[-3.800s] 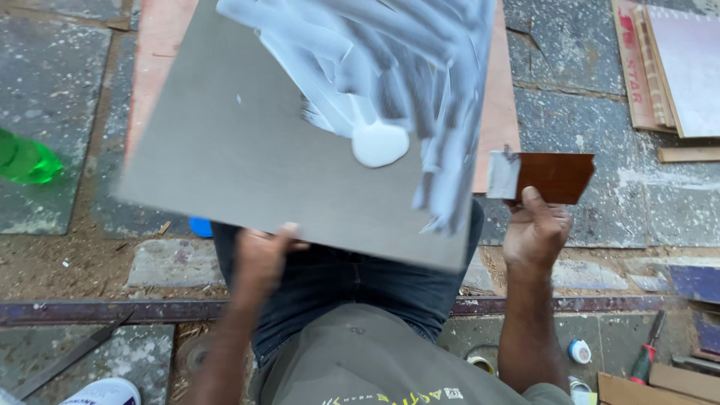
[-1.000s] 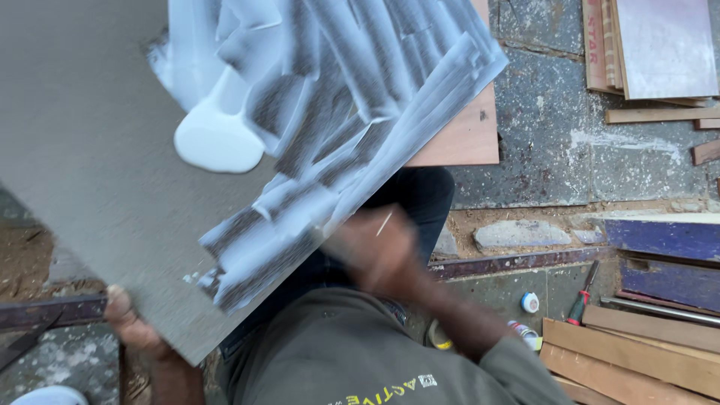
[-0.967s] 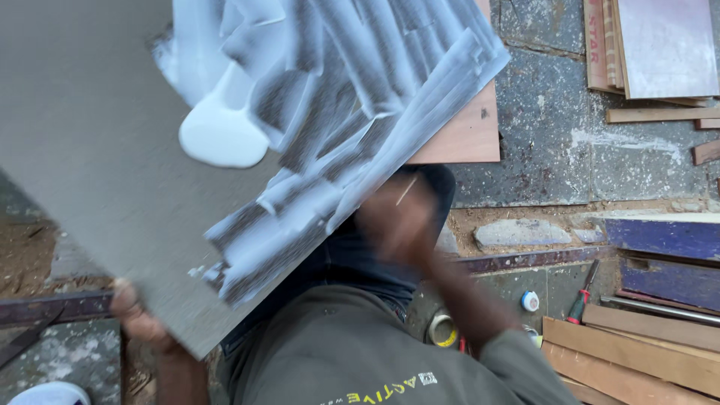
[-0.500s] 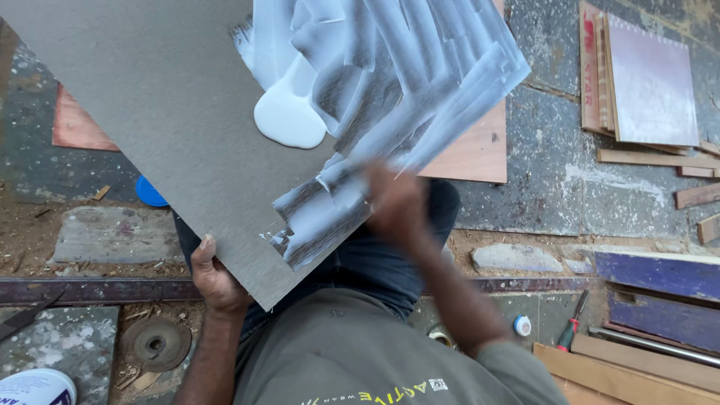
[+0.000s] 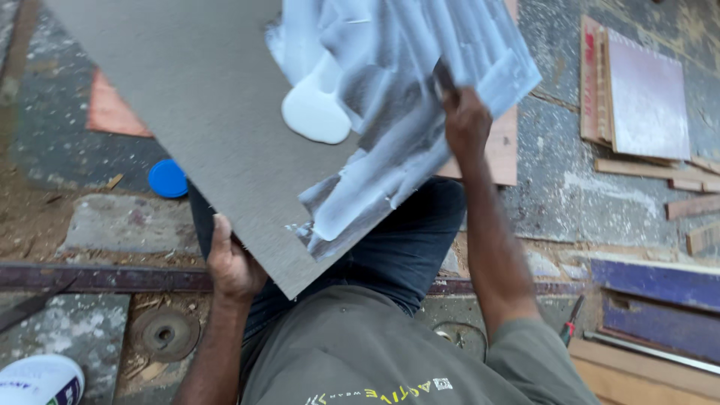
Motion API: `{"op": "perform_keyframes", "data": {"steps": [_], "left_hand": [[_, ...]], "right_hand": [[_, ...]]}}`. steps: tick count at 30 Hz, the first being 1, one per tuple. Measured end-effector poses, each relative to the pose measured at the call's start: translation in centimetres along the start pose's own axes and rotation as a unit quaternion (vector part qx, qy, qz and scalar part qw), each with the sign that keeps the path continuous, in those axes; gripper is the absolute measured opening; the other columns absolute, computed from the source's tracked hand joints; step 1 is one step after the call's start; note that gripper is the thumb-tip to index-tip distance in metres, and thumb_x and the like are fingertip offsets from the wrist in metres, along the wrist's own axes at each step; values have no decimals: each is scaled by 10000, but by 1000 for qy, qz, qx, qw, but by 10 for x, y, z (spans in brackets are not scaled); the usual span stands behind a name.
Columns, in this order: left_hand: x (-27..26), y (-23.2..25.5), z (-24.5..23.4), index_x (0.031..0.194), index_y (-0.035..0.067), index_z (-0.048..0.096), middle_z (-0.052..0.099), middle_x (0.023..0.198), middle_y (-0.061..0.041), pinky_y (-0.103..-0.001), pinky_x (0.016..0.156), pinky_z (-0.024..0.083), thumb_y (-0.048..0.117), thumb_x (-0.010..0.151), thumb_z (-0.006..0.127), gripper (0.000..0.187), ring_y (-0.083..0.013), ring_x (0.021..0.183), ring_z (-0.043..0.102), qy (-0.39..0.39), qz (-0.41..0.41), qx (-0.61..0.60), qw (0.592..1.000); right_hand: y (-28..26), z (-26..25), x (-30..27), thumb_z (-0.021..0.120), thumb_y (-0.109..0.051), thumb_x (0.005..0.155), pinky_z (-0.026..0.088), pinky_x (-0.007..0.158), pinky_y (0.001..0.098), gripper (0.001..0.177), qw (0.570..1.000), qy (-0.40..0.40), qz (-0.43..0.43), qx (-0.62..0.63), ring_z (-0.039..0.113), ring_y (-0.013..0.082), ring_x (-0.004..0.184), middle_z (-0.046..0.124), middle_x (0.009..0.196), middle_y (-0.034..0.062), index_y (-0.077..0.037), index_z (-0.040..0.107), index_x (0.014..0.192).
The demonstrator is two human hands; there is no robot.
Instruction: The person opens a white container and pours a thick white substance onto a rectangular board. They use a flat tool to spread the substance evenly across the board's surface, working in broad strokes to cover the area.
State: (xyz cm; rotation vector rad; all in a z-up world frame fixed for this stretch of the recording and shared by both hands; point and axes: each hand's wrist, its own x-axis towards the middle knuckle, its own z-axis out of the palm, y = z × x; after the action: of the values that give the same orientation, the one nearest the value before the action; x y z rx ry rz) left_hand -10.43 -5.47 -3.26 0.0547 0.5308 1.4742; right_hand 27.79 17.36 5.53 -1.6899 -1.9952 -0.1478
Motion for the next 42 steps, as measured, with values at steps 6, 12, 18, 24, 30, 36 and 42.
{"op": "perform_keyframes", "data": {"steps": [6, 12, 18, 24, 30, 36, 42], "left_hand": [[4, 4, -15, 1499, -36, 435, 603, 1371, -192, -477, 1081, 503, 409, 1092, 512, 608, -317, 1248, 601, -24, -19, -41, 999], [4, -1, -17, 1505, 3, 450, 610, 1412, -143, -452, 1161, 468, 273, 1027, 537, 555, -273, 1313, 600, -46, -32, -79, 995], [23, -19, 2, 1544, 33, 400, 594, 1376, -161, -471, 1096, 503, 278, 1015, 559, 603, -269, 1260, 624, -110, -38, -85, 990], [31, -24, 21, 1612, 22, 346, 579, 1449, -147, -395, 1132, 527, 315, 1031, 552, 682, -240, 1326, 602, -88, -27, -4, 996], [23, -30, 22, 1550, -26, 386, 587, 1407, -224, -478, 1041, 559, 456, 1137, 475, 641, -327, 1254, 620, -135, -62, -64, 987], [20, -33, 33, 1555, 11, 341, 538, 1450, -179, -450, 1088, 535, 499, 1088, 455, 685, -280, 1305, 596, -72, -59, -9, 996], [16, -23, 44, 1567, -25, 346, 550, 1442, -207, -443, 1099, 536, 503, 1116, 401, 697, -285, 1308, 607, -92, -75, -28, 993]], "right_hand": [[-199, -37, -138, 634, -30, 804, 468, 530, 443, 318, 970, -73, -221, 65, 620, 304, 634, 709, 910, 182, 30, 684, 1112], [-240, -68, -139, 706, -222, 615, 561, 644, 458, 583, 937, -217, -241, 129, 707, 353, 743, 708, 878, 172, 16, 727, 1147], [-157, -56, -74, 559, -79, 1028, 553, 610, 373, 222, 986, -71, -83, 122, 689, 260, 721, 743, 953, 173, 27, 709, 1153], [-241, -90, -150, 598, 14, 767, 544, 700, 455, 296, 950, -80, -256, 162, 685, 312, 763, 716, 926, 152, -10, 710, 1040], [-118, -93, -91, 569, -56, 1077, 489, 638, 399, 201, 993, -23, -45, 107, 608, 261, 699, 611, 810, 136, 32, 632, 907], [-140, -78, -133, 601, -57, 885, 530, 774, 474, 220, 975, -65, -213, 18, 688, 338, 847, 721, 1014, 164, -17, 719, 1066], [-176, -119, -179, 593, -75, 834, 536, 775, 453, 304, 942, -148, -203, 222, 686, 308, 858, 715, 1007, 155, -9, 689, 1115]]}}
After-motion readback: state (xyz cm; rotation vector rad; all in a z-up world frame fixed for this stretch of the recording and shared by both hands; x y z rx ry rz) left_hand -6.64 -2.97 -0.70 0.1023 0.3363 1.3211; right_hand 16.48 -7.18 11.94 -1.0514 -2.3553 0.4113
